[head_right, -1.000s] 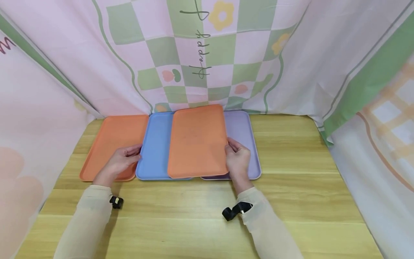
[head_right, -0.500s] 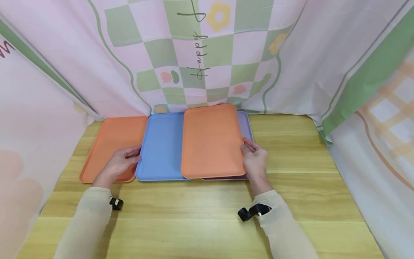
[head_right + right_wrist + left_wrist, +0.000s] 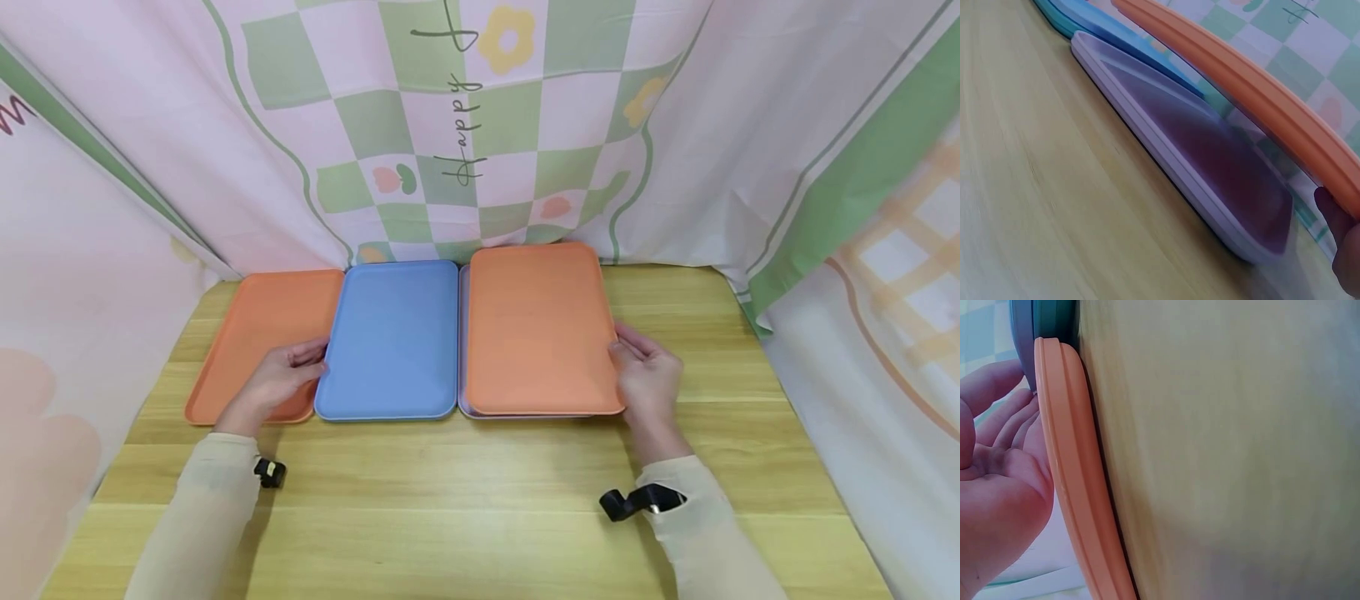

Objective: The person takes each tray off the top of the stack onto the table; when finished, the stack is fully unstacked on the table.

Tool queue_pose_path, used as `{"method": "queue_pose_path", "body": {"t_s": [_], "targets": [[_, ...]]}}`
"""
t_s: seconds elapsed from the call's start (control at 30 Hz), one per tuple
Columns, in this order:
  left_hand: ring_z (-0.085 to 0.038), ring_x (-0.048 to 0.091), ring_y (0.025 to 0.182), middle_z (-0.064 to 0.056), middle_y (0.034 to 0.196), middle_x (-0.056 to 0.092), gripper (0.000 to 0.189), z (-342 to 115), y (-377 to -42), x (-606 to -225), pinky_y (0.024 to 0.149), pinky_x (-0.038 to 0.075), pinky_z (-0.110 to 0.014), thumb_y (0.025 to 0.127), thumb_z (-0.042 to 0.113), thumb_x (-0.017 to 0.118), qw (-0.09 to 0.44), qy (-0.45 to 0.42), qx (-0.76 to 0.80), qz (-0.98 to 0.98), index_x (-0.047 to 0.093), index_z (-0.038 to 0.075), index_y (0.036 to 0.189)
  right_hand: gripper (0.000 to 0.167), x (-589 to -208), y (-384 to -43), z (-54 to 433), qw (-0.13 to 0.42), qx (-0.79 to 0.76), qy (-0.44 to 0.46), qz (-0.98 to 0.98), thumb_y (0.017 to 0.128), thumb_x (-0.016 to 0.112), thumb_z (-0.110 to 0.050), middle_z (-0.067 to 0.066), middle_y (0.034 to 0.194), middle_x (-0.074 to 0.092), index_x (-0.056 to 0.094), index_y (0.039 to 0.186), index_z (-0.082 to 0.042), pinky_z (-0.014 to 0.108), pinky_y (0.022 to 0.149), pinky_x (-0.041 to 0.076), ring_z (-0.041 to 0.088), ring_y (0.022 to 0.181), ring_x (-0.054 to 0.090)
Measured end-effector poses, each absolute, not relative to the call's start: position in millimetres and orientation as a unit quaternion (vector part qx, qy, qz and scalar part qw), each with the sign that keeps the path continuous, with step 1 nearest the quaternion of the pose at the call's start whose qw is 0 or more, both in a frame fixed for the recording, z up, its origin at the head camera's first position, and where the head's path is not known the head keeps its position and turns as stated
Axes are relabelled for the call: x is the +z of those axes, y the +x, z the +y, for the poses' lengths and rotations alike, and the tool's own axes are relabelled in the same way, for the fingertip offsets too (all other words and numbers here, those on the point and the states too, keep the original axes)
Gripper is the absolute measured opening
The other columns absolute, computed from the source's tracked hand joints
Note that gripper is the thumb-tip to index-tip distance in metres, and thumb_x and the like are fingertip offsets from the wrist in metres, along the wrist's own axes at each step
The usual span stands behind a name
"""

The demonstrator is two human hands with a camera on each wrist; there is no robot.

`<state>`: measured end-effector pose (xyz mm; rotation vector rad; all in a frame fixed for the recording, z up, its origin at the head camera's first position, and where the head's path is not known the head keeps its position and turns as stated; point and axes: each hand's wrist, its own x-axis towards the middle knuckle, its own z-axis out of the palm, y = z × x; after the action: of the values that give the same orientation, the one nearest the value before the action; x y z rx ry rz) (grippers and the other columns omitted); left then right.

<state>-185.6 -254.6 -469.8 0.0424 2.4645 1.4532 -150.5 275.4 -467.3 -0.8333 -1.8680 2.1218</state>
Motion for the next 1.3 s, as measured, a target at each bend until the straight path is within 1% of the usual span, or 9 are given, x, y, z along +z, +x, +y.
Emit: {"method": "queue_pose_path", "body": {"t_s": [0.23, 0.4, 0.47, 0.67, 0.87, 1.07, 1.3], "targets": [[-0.046, 0.045, 0.154, -0.033, 0.161, 0.047, 0.058, -255.8, -183.5, -467.8, 0.107, 0.053, -0.021, 0.106, 0.007, 0.064, 0.143, 0.015, 0.504, 0.852, 0.044, -0.008, 0.159, 0.031, -464.8, -145.6, 299.2, 0.100, 0.745, -0.298, -0.588, 0.097, 0.075, 0.001, -0.016, 0.082, 0.081, 0.083, 0.124, -0.013, 0.012, 0.070, 0.060, -0.005, 0.082, 0.075], [-0.045, 0.045, 0.154, -0.032, 0.161, 0.048, 0.058, -256.2, -184.4, -468.9, 0.105, 0.051, -0.016, 0.106, 0.007, 0.065, 0.141, 0.013, 0.507, 0.850, 0.046, -0.007, 0.159, 0.034, -462.3, -140.0, 313.6, 0.088, 0.747, -0.294, -0.590, 0.097, 0.077, -0.001, -0.017, 0.085, 0.082, 0.082, 0.127, -0.014, 0.012, 0.069, 0.060, -0.007, 0.084, 0.075], [-0.043, 0.045, 0.154, -0.031, 0.161, 0.049, 0.058, -255.4, -185.0, -469.4, 0.102, 0.049, -0.012, 0.106, 0.007, 0.066, 0.140, 0.008, 0.511, 0.848, 0.047, -0.006, 0.159, 0.035, -462.0, -137.6, 320.0, 0.082, 0.748, -0.291, -0.591, 0.096, 0.079, -0.004, -0.017, 0.087, 0.082, 0.081, 0.129, -0.016, 0.013, 0.069, 0.060, -0.008, 0.085, 0.075], [-0.044, 0.045, 0.155, -0.031, 0.162, 0.048, 0.058, -255.4, -185.6, -469.5, 0.101, 0.051, -0.012, 0.106, 0.007, 0.065, 0.141, 0.007, 0.510, 0.849, 0.046, -0.007, 0.159, 0.036, -463.1, -130.8, 342.0, 0.068, 0.741, -0.294, -0.600, 0.095, 0.083, -0.010, -0.019, 0.088, 0.082, 0.081, 0.130, -0.021, 0.014, 0.066, 0.060, -0.007, 0.083, 0.074], [-0.043, 0.045, 0.155, -0.030, 0.162, 0.048, 0.058, -255.9, -186.6, -471.0, 0.098, 0.049, -0.008, 0.106, 0.006, 0.065, 0.142, 0.009, 0.514, 0.846, 0.045, -0.007, 0.160, 0.038, -463.2, -125.3, 367.0, 0.053, 0.742, -0.284, -0.605, 0.093, 0.087, -0.015, -0.020, 0.092, 0.082, 0.081, 0.129, -0.026, 0.018, 0.061, 0.060, -0.007, 0.080, 0.074], [-0.045, 0.046, 0.154, -0.032, 0.160, 0.049, 0.058, -256.1, -186.1, -470.4, 0.104, 0.051, -0.015, 0.106, 0.007, 0.065, 0.137, 0.015, 0.503, 0.853, 0.046, -0.008, 0.159, 0.032, -461.6, -119.4, 387.0, 0.059, 0.741, -0.285, -0.605, 0.093, 0.087, -0.013, -0.020, 0.088, 0.081, 0.085, 0.122, -0.027, 0.021, 0.057, 0.059, -0.001, 0.074, 0.072], [-0.044, 0.046, 0.154, -0.031, 0.161, 0.049, 0.058, -255.9, -186.1, -470.6, 0.107, 0.051, -0.018, 0.106, 0.007, 0.066, 0.138, 0.012, 0.508, 0.850, 0.046, -0.006, 0.159, 0.035, -463.7, -110.2, 412.6, 0.059, 0.725, -0.276, -0.628, 0.093, 0.087, -0.014, -0.024, 0.092, 0.080, 0.083, 0.125, -0.029, 0.019, 0.054, 0.053, -0.002, 0.071, 0.066]]}}
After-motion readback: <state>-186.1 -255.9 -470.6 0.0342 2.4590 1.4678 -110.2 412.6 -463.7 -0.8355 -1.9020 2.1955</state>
